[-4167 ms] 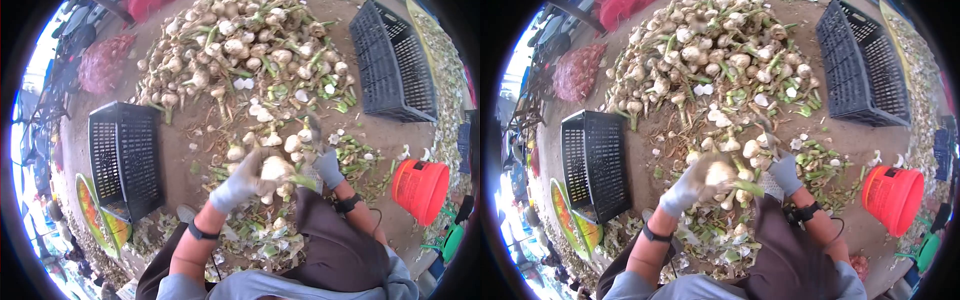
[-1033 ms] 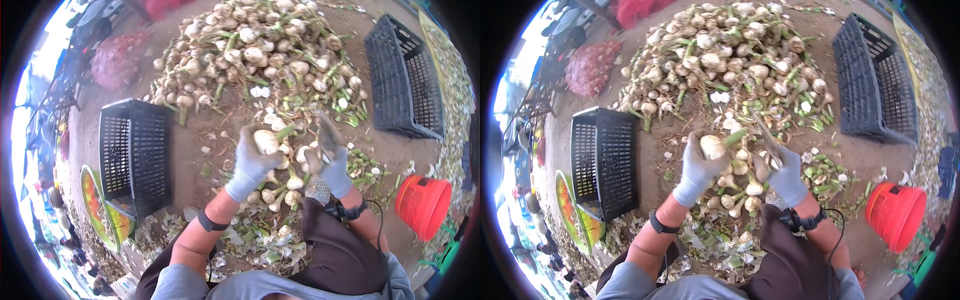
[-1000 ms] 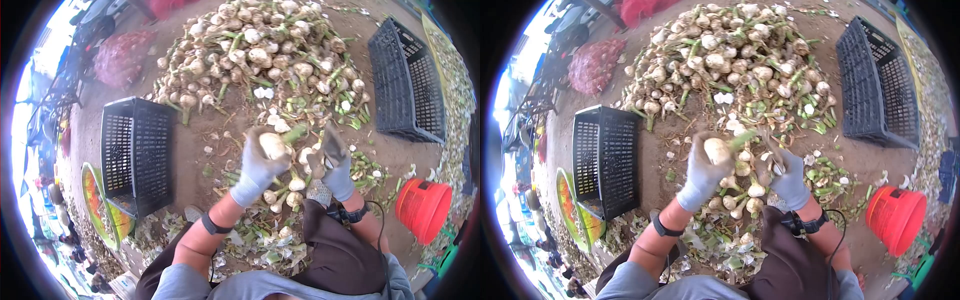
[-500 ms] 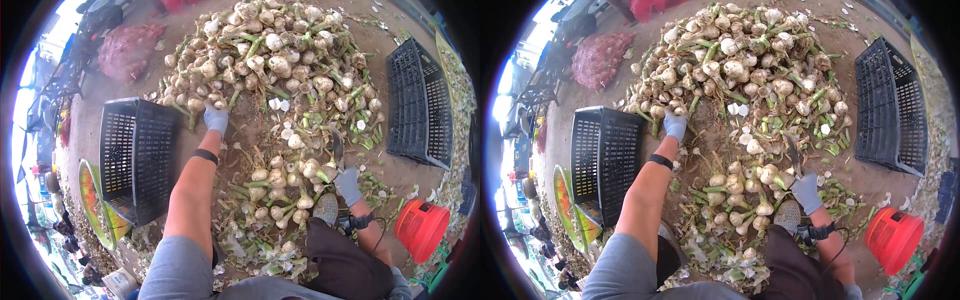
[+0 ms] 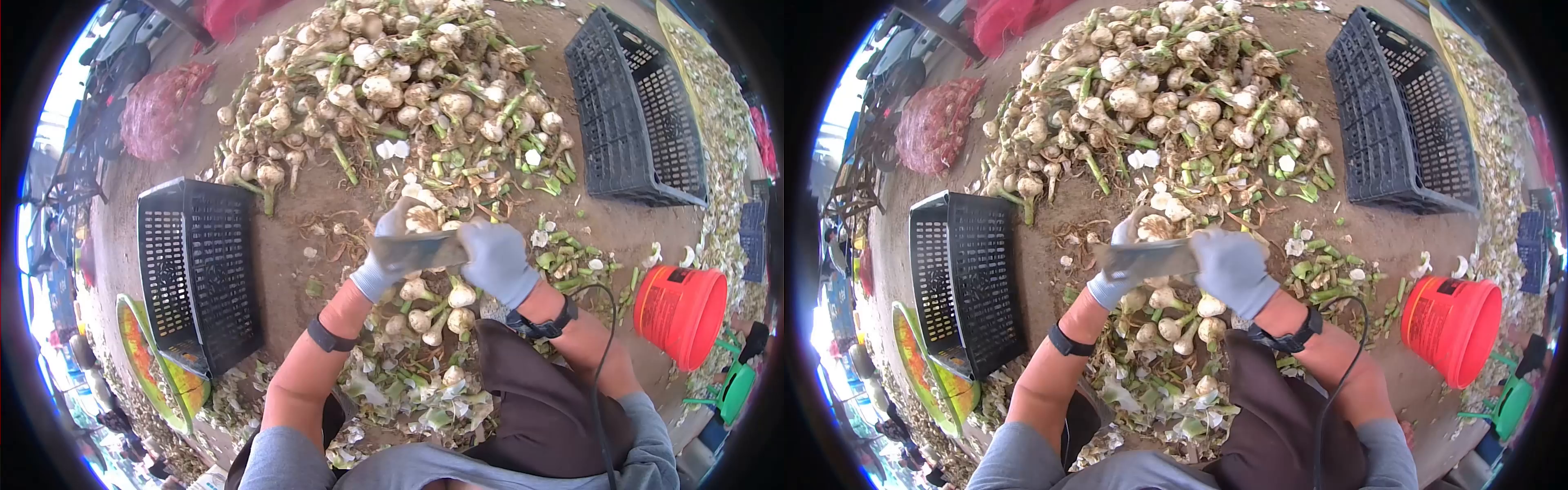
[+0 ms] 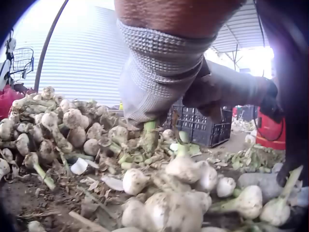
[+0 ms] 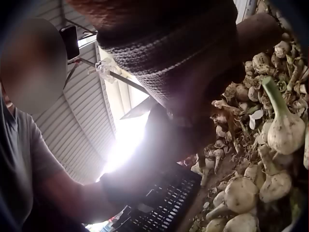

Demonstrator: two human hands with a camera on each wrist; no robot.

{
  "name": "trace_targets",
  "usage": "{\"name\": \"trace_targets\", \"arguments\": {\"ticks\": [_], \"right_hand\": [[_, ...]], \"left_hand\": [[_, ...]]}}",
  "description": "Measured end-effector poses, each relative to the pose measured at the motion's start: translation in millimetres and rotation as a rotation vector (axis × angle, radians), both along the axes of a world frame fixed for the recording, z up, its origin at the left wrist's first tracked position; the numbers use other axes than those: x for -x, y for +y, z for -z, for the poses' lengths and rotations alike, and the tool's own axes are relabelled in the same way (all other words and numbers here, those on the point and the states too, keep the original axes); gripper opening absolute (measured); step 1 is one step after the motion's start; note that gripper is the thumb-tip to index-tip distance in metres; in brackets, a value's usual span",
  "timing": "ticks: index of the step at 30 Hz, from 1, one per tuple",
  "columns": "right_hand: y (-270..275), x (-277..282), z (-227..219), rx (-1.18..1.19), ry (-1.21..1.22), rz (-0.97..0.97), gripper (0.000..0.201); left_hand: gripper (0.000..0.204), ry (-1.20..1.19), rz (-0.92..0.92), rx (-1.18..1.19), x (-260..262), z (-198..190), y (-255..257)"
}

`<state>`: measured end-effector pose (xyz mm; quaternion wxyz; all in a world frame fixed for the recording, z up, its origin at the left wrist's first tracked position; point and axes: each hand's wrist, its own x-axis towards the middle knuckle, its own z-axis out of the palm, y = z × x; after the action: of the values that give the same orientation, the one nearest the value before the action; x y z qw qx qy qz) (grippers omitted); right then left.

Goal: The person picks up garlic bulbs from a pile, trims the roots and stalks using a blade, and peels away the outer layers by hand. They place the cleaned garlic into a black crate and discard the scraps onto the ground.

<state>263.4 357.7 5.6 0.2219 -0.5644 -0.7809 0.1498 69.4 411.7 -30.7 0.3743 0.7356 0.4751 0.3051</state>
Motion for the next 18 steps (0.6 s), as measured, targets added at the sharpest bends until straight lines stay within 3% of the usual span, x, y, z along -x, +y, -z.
{"name": "trace_targets", "arguments": {"ticks": [1, 4, 6, 8, 10, 13, 14, 17, 18], "right_hand": [[-1.8, 3.8, -6.9, -0.047, -0.067, -0.039, 0.024], [-4.9, 1.1, -1.0, -0.098, -0.045, 0.010, 0.023], [-0.8, -7.7, 6.7, -0.108, -0.053, 0.035, 0.022], [12.4, -27.0, 16.8, 0.288, 0.091, 0.334, 0.027], [0.9, -69.0, 40.0, 0.338, 0.077, 0.394, 0.027], [-9.0, -63.4, 19.6, 0.454, 0.209, 0.465, 0.024], [-14.6, -60.7, 31.4, 0.348, 0.226, 0.386, 0.024], [-25.1, -42.1, 30.8, 0.237, 0.374, 0.289, 0.025], [-28.4, -34.2, 15.5, 0.228, 0.548, 0.304, 0.027]], "left_hand": [[0.054, -0.012, 0.031, -0.096, -8.6, -6.9, -3.5], [0.050, -0.066, 0.084, -0.049, -15.6, -20.2, -5.0], [0.044, -0.209, 0.055, 0.201, -24.3, -30.7, -11.2], [0.041, -0.208, 0.082, 0.213, -34.3, -68.4, -23.6], [0.041, -0.216, 0.088, 0.217, -41.8, -97.0, -35.0], [0.038, -0.138, 0.025, -0.015, -40.2, -83.7, -28.7], [0.042, 0.021, -0.006, -0.127, -38.2, -83.7, -27.2], [0.045, 0.047, -0.140, -0.245, -35.8, -78.4, -29.4], [0.042, 0.036, -0.172, -0.171, -34.8, -78.6, -32.9]]}}
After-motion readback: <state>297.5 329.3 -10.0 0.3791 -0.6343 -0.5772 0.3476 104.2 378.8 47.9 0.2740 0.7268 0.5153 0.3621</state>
